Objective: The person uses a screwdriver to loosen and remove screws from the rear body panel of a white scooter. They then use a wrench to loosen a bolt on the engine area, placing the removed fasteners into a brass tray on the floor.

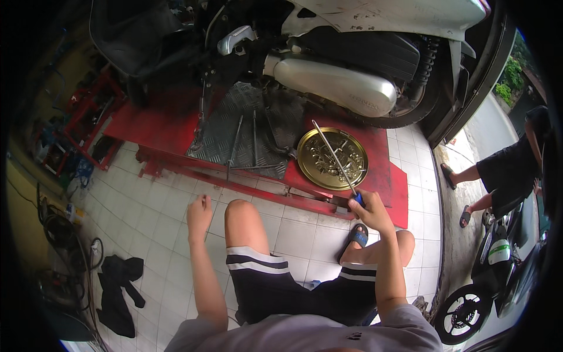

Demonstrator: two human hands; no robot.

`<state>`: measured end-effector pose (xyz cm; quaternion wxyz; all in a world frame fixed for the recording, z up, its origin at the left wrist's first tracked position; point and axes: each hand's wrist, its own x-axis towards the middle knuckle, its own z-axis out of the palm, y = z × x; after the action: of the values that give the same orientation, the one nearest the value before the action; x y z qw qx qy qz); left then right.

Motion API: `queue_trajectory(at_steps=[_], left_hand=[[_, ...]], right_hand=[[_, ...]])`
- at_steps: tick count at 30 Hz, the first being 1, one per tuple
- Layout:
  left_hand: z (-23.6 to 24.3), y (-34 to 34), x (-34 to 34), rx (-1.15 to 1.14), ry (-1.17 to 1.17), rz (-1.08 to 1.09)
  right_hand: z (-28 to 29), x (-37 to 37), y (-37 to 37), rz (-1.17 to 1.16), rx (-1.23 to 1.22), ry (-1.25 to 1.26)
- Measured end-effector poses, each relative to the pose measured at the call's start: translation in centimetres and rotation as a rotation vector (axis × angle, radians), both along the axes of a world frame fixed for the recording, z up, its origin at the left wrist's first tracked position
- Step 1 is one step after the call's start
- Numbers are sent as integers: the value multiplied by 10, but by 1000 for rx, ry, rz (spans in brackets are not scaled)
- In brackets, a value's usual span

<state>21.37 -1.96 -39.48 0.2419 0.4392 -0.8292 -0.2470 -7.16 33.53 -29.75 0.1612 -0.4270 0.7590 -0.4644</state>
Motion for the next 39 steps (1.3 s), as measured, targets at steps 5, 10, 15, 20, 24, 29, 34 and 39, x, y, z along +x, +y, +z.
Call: queue_trajectory(at_steps=[5, 10, 15, 20, 24, 29, 34, 39], left_hand=[[97, 27, -89, 65, 455, -355], [90, 47, -194, 165, 336, -734], [42, 34, -246, 33, 278, -797], [44, 49, -267, -46, 190, -838], [33, 51, -288, -60, 123, -901], [19, 70, -313, -177, 14, -934], [8, 85, -334, -401, -84, -925], [4, 81, -344, -307, 44, -838]], right_hand=[[43, -26, -11, 138, 168, 188], [22, -83, -12, 153, 212, 40], [-28, -127, 8, -43, 32, -254], [-47, -161, 30, -354, 62, -139], [-42, -170, 26, -323, 97, -160], [-37, -163, 15, -287, 70, -114], [-27, -156, 9, -331, -141, -88], [-28, -161, 13, -465, -369, -248]])
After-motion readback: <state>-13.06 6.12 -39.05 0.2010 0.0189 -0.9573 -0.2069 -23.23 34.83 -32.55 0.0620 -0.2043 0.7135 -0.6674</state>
